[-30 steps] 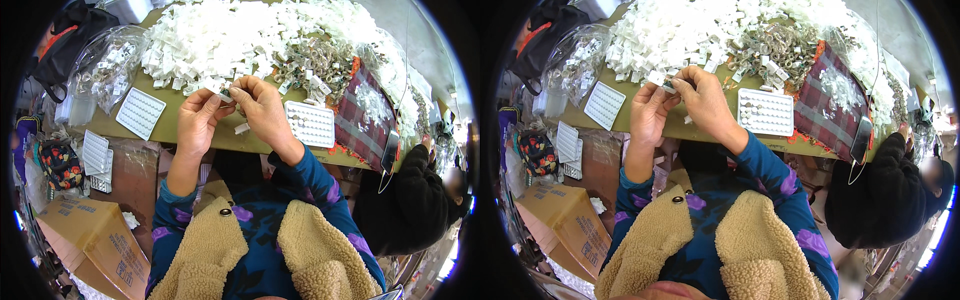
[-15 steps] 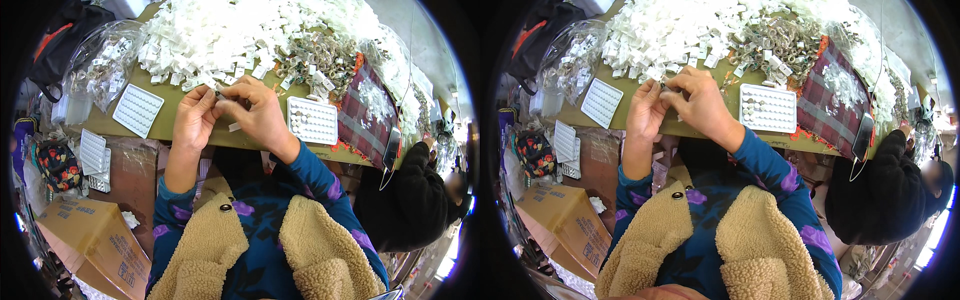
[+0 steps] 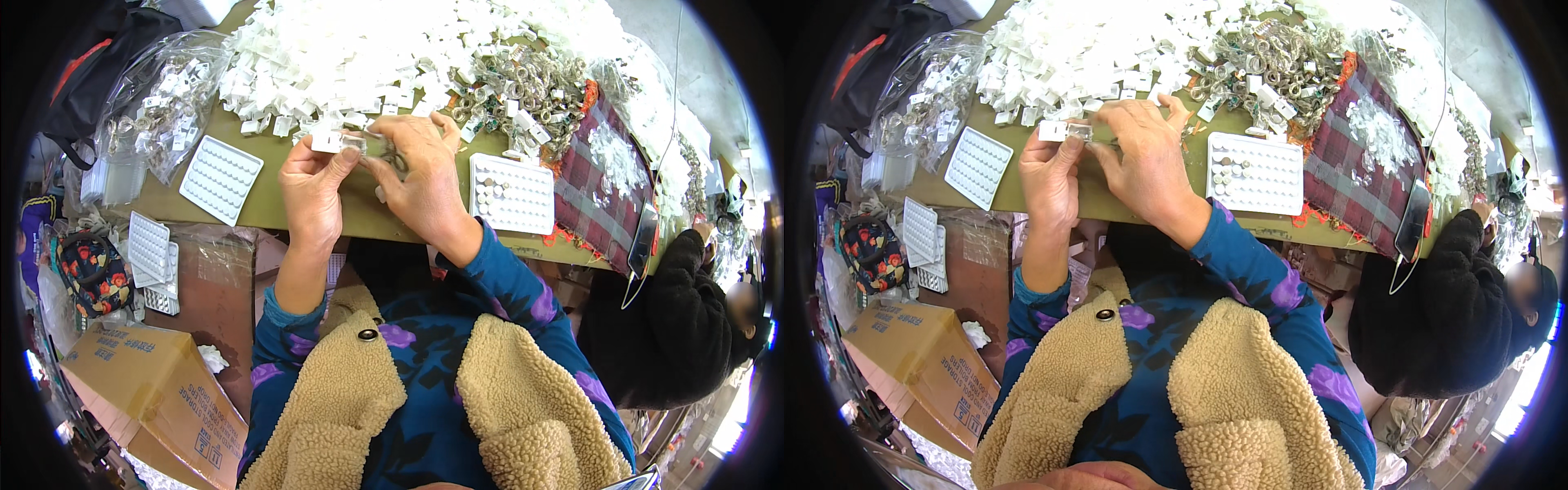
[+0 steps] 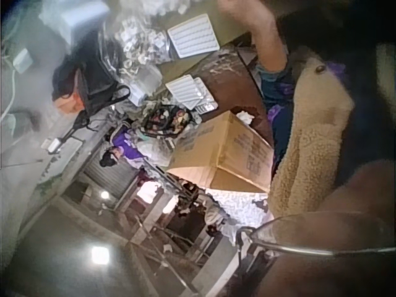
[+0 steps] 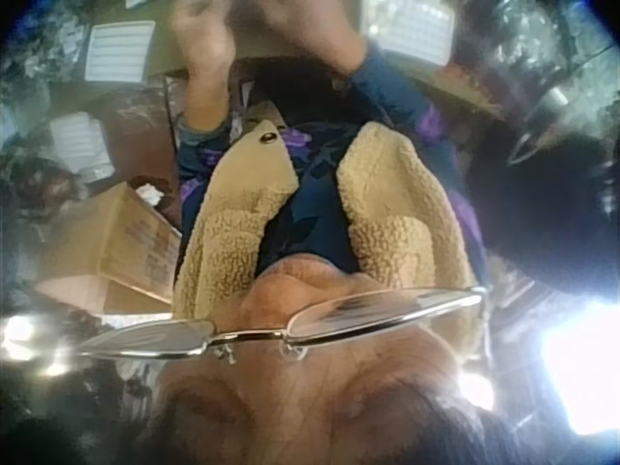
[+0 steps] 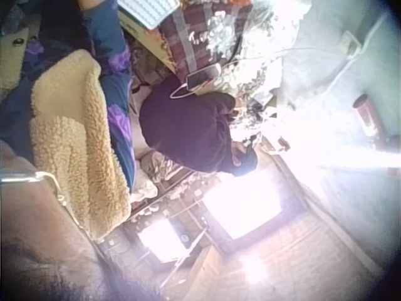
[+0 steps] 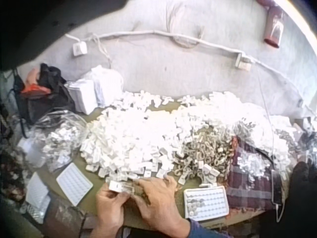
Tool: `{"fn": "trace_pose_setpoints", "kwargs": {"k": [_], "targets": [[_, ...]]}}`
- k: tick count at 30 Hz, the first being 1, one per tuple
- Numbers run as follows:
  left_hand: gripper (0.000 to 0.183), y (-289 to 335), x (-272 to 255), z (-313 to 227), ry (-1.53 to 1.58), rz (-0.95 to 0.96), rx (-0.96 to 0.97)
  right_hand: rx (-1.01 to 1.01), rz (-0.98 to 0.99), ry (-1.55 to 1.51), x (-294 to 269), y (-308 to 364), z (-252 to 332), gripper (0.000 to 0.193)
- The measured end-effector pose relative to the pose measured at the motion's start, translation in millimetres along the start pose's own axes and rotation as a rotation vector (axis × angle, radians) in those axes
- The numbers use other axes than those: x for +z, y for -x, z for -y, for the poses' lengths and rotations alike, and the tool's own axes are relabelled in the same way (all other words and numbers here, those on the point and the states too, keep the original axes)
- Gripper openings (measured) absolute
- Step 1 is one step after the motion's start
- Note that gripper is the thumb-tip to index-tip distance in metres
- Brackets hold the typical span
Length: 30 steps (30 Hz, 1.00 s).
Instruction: The person repeatedly picks small white plastic housings and metal components from a cluttered table, inserts the metal parts into the housings, and places the assembled units into a white tray. The process is repeated for multiple units throughout the clip.
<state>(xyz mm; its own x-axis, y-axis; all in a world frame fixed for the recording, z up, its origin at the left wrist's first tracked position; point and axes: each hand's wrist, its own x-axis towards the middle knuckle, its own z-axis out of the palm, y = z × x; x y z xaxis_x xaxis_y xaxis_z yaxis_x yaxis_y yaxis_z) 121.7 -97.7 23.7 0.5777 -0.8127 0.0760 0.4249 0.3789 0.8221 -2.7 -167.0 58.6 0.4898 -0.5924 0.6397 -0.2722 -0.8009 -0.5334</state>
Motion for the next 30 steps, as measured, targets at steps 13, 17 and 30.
{"fn": "trace_pose_setpoints", "kwargs": {"k": [13, 17, 30], "targets": [[0.016, 2.5, -6.6, 1.4, 0.272, 0.051, -0.171, 0.167, 0.099, -0.278, -3.1, 5.5, 2.3, 0.008], [0.018, 4.1, -6.0, 1.1, 0.153, 0.037, -0.081, 0.133, 0.033, -0.252, 0.3, 4.4, 0.1, 0.005], [0.021, 5.0, -0.6, 4.3, 0.241, 0.102, -0.086, 0.635, 0.158, -0.664, -4.9, 0.5, 0.4, 0.006]]}}
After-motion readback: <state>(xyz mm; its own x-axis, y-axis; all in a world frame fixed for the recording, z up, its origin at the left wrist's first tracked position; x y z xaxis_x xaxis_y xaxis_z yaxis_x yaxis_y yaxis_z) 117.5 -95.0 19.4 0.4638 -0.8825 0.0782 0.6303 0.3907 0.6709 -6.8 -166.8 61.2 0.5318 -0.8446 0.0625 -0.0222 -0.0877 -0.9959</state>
